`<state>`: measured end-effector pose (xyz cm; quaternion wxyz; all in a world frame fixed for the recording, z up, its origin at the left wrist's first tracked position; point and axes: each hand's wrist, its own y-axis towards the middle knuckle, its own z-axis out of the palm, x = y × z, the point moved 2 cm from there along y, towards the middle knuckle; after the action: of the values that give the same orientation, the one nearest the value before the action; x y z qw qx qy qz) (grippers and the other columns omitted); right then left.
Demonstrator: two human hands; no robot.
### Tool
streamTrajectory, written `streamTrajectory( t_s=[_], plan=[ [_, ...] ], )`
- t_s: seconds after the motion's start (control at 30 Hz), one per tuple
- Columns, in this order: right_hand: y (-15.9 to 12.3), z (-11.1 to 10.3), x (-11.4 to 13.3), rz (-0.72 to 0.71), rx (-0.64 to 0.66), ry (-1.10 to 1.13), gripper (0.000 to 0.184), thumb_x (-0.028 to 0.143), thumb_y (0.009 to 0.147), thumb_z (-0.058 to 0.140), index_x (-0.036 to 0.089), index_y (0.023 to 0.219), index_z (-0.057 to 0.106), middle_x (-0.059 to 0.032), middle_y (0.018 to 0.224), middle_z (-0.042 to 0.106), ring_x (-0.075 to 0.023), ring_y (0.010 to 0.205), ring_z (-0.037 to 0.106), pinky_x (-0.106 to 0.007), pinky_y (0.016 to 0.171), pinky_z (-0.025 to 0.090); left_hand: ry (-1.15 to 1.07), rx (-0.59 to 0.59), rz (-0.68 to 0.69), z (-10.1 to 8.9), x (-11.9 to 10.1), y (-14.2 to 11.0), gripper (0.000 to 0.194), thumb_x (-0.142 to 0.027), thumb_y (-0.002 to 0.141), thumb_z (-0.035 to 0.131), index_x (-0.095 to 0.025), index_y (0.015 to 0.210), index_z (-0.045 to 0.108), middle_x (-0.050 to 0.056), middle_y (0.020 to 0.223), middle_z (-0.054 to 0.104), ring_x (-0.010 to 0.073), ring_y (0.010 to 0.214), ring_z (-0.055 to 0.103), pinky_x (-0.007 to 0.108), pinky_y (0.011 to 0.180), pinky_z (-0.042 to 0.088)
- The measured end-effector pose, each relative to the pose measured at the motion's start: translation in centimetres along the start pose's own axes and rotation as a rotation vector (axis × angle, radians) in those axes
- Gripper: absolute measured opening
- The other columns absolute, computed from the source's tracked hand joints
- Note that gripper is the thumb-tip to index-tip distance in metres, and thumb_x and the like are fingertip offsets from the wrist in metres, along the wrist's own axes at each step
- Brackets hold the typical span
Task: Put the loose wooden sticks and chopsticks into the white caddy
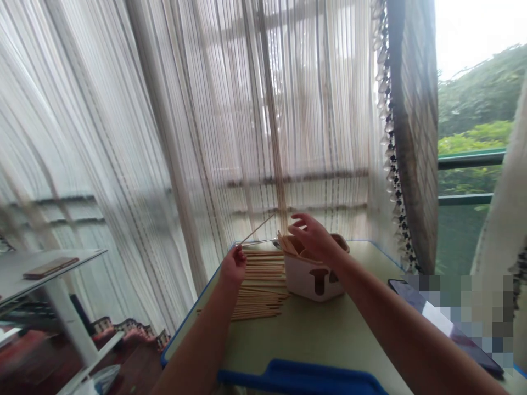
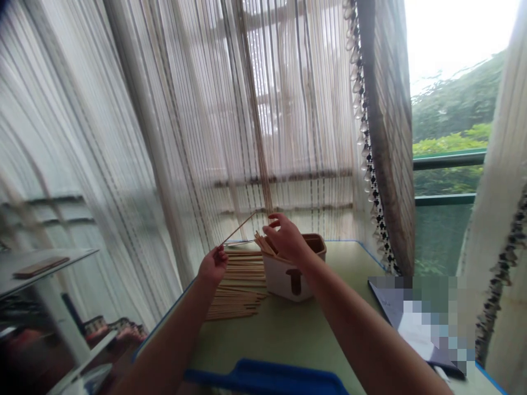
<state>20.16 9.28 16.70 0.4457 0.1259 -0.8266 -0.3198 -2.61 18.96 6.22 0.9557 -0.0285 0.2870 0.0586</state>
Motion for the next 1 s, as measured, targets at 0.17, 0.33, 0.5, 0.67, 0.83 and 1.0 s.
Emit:
streamTrajectory(
  t_s=[0.17,0.33,0.5,0.67,0.83,1.0],
  plan=[
    [4.2,-0.5,3.7,-0.027,0.08,-0.104,0.029,0.03,0.078,0.057,0.014,0.102,0.06,-0.0079,0.078,0.067,-0.0132,0.059,0.06,-0.024,0.054,0.044,-0.06,0.043,-0.067,0.2,0.6,-0.1,0.019,-0.007,0.085,0.043,-0.01,0.072,0.055,0.001,0.061,0.057,0.0019,0.043,0.044,0.013,0.039,0.036],
    [3.9,0.2,2.6,0.014,0.124,-0.044,0.027,0.031,0.08,0.054,0.014,0.1,0.06,-0.0068,0.076,0.067,-0.0082,0.041,0.054,-0.021,0.043,0.04,-0.052,0.077,-0.073,0.2,0.9,0.1,0.02,-0.008,0.087,0.041,-0.009,0.074,0.056,0.004,0.067,0.06,0.0011,0.044,0.043,0.013,0.041,0.037],
    [3.7,0.3,1.2,-0.057,-0.01,-0.022,0.029,0.032,0.081,0.054,0.014,0.102,0.059,-0.0057,0.076,0.067,-0.0077,0.042,0.054,-0.021,0.045,0.042,-0.044,0.146,-0.097,0.6,1.2,-0.5,0.019,-0.007,0.087,0.042,-0.009,0.074,0.056,0.003,0.069,0.06,0.0011,0.045,0.043,0.014,0.043,0.038],
    [3.6,0.9,1.3,-0.149,0.005,0.12,0.017,0.027,0.081,0.052,0.016,0.087,0.064,-0.0011,0.065,0.064,-0.0072,0.043,0.055,-0.021,0.048,0.045,0.022,0.232,-0.118,0.8,1.5,-0.9,0.014,-0.009,0.086,0.046,-0.01,0.077,0.057,0.003,0.073,0.062,0.0015,0.045,0.044,0.015,0.042,0.038],
    [3.7,0.6,1.4,-0.04,-0.012,0.539,0.024,0.026,0.075,0.058,0.015,0.096,0.06,-0.0022,0.072,0.066,-0.0119,0.055,0.063,-0.027,0.056,0.054,0.099,0.325,-0.162,0.7,2.1,-1.1,0.006,-0.011,0.083,0.053,-0.01,0.081,0.058,0.002,0.075,0.064,0.0014,0.046,0.046,0.015,0.042,0.038],
    [3.4,0.3,2.3,0.111,0.076,0.929,0.021,0.02,0.075,0.058,0.016,0.096,0.057,-0.0061,0.091,0.067,-0.0133,0.072,0.066,-0.031,0.071,0.057,0.126,0.396,-0.176,0.9,2.3,-1.4,0.006,-0.013,0.08,0.058,-0.011,0.085,0.06,0.003,0.081,0.065,0.0019,0.052,0.049,0.015,0.046,0.041]
  ],
)
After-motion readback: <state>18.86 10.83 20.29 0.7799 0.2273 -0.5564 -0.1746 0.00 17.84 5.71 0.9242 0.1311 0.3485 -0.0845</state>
